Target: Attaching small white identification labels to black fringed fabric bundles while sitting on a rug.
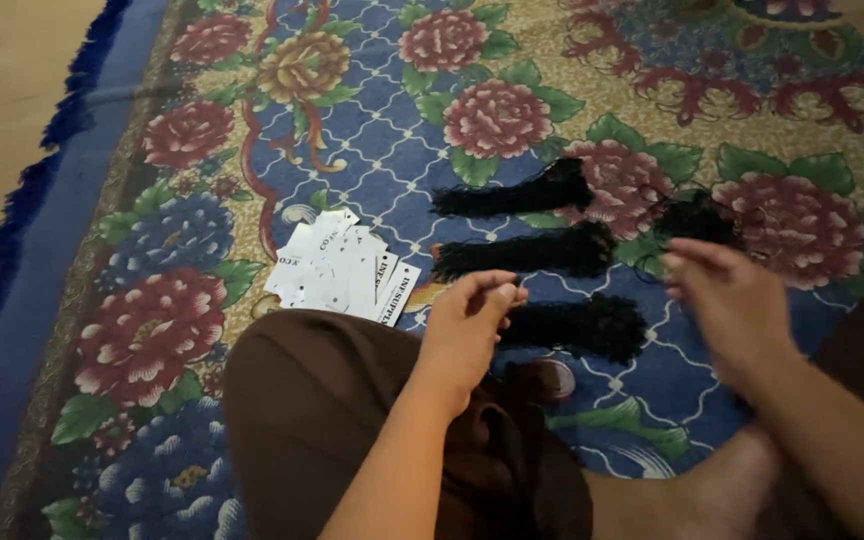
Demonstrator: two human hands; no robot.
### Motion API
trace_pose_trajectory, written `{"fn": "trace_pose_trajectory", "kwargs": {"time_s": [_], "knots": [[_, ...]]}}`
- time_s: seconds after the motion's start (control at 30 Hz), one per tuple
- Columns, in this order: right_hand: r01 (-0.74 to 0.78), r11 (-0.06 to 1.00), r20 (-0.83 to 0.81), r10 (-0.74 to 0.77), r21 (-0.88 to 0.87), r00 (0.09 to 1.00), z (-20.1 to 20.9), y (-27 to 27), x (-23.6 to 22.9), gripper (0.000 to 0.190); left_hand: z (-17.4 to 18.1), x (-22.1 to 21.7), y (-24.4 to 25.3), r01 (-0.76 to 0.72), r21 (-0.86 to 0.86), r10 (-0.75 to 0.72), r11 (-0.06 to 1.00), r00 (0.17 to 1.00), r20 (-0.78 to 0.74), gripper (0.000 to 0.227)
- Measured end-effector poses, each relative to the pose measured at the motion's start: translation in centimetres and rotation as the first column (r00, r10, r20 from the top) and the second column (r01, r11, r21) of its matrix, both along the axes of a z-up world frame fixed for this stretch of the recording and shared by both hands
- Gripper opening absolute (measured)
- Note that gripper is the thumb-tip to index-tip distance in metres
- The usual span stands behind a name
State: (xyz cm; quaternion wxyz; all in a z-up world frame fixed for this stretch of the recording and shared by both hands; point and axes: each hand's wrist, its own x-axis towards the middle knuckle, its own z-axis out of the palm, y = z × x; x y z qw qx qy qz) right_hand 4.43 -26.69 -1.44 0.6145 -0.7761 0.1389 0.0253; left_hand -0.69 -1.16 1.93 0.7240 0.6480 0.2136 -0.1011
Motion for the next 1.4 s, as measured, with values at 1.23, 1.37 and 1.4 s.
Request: {"fn": "trace_pose_trajectory", "kwargs": {"time_s": [1.23,1.37,1.4], "knots": [[0.174,0.985,0.090,-0.175,0.009,0.981,-2.7,0.3,-0.5,0.035,-2.6,0.5,-0.7,-0.162,0.134,0.175,0.978,0.981,-0.089,0.024],[0.051,0.996,-0.025,-0.052,-0.067,0.998,1.4,3.4,-1.5,0.029,-4.2,0.3,-1.0,-0.095,0.399,0.100,0.912,0.995,0.009,0.026],[-0.052,0.992,-0.155,0.034,-0.113,0.987,3.0,4.4,-1.7,0.028,-4.9,0.2,-1.1,-0.067,0.557,0.006,0.828,0.994,0.110,0.033]]}}
